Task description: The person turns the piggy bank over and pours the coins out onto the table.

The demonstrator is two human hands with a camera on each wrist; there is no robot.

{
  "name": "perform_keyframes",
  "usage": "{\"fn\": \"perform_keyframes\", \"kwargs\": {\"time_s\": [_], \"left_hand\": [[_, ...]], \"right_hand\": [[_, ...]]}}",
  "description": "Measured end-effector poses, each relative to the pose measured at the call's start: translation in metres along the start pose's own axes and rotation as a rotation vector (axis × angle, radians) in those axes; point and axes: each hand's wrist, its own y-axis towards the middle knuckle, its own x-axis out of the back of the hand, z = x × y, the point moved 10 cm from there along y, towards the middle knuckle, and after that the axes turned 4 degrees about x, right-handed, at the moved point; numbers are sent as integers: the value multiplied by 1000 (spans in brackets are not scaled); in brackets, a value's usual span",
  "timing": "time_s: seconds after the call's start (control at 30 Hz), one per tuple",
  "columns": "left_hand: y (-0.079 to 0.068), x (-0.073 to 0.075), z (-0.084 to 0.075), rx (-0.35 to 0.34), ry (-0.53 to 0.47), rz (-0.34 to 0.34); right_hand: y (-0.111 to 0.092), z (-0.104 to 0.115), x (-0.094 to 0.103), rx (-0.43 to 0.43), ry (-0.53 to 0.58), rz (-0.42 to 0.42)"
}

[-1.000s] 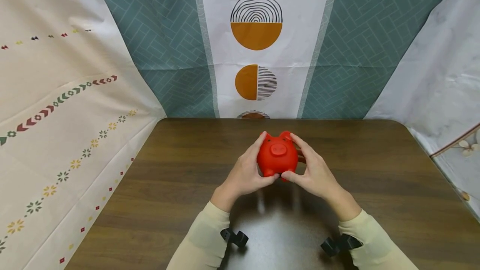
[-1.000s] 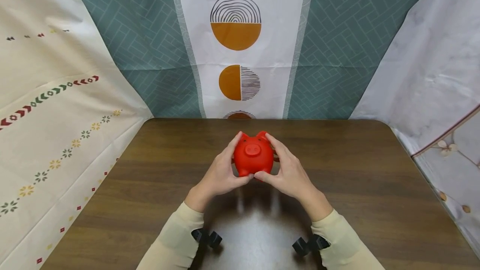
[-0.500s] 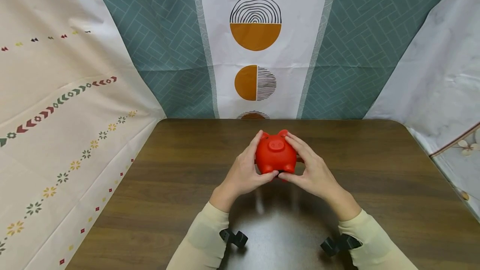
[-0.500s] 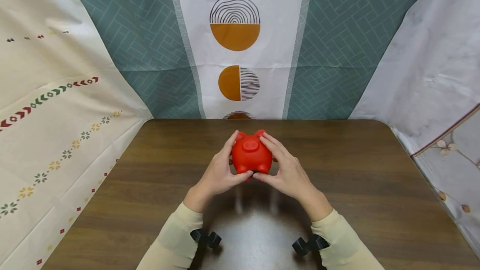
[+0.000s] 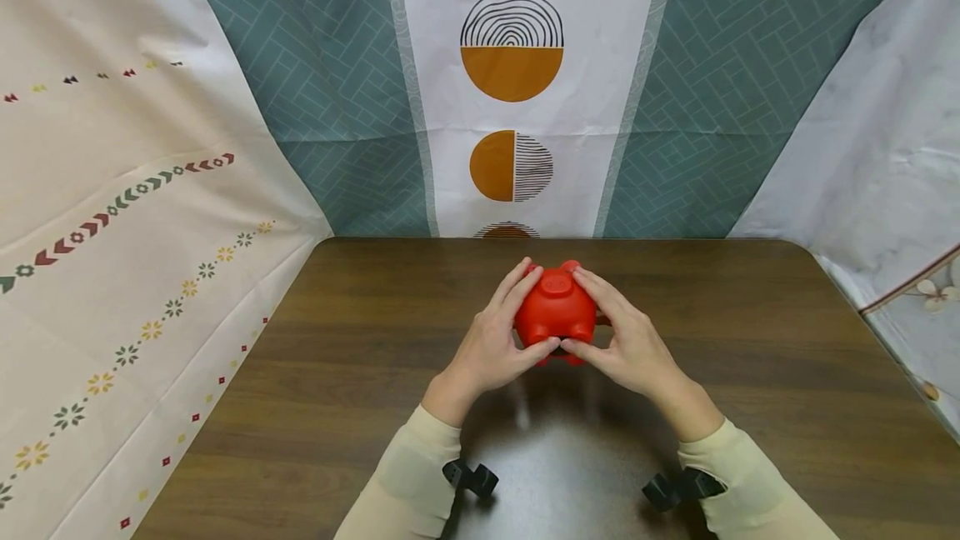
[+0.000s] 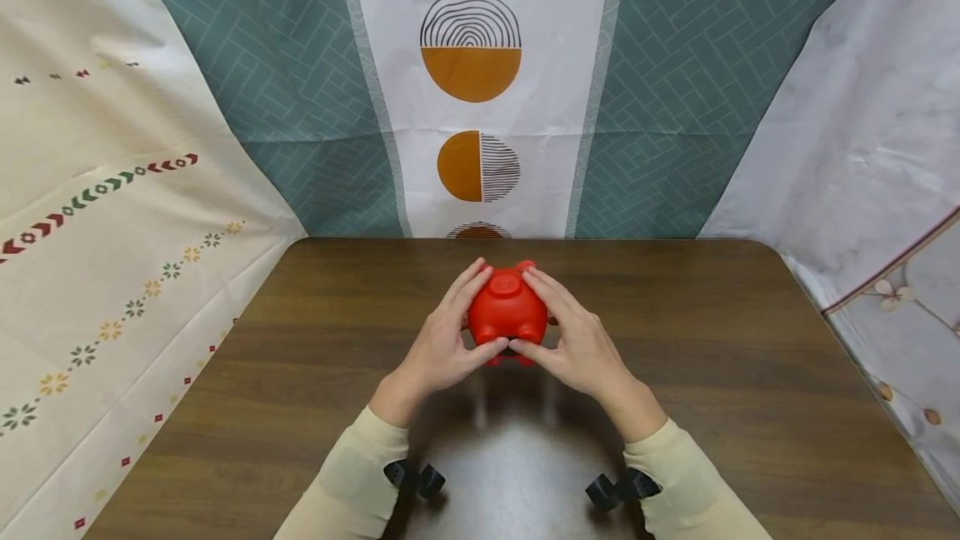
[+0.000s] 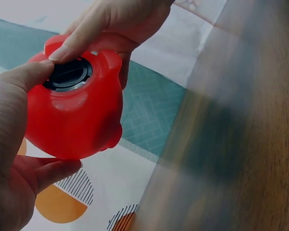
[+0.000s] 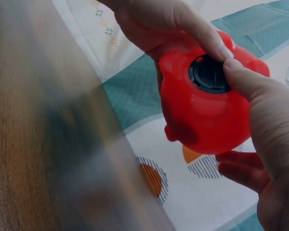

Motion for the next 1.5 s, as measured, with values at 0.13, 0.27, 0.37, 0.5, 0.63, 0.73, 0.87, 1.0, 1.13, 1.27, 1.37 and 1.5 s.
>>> {"fn": "perform_keyframes", "kwargs": {"time_s": [0.13,0.27,0.37,0.5,0.63,0.73,0.87,1.0,1.13,1.27,1.37,1.5], "left_hand": [[0,-1,-2,-24,-3,5],[-1,0,-2,-25,2,3],[-3,0,-2,-19,7,5],[-4,-1,-2,-19,23,16],[-3,-2,-3,-26,38,31],[-3,-4,-5,-34,42,46],[-3,-5,-6,-42,38,61],[-4,-6,-7,-46,30,70],[-4,-7,-6,-44,32,75],[-4,-8,-6,-43,34,84],[-5,-10,-5,-35,35,99],[-5,-13,-5,-34,33,119]], "right_hand": [[0,0,1,4,4,-3],[-1,-1,0,4,5,-3],[-2,0,-1,8,2,0],[-3,1,-1,8,3,4],[-3,1,0,-10,-11,4],[-3,0,2,-28,-29,-1],[-3,-1,3,-51,-27,-4],[-4,-2,4,-70,-25,-4],[-4,-4,4,-83,-33,-6],[-5,-7,3,-98,-47,-7],[-5,-8,3,-113,-46,-7],[-6,-10,4,-133,-42,-8]]}}
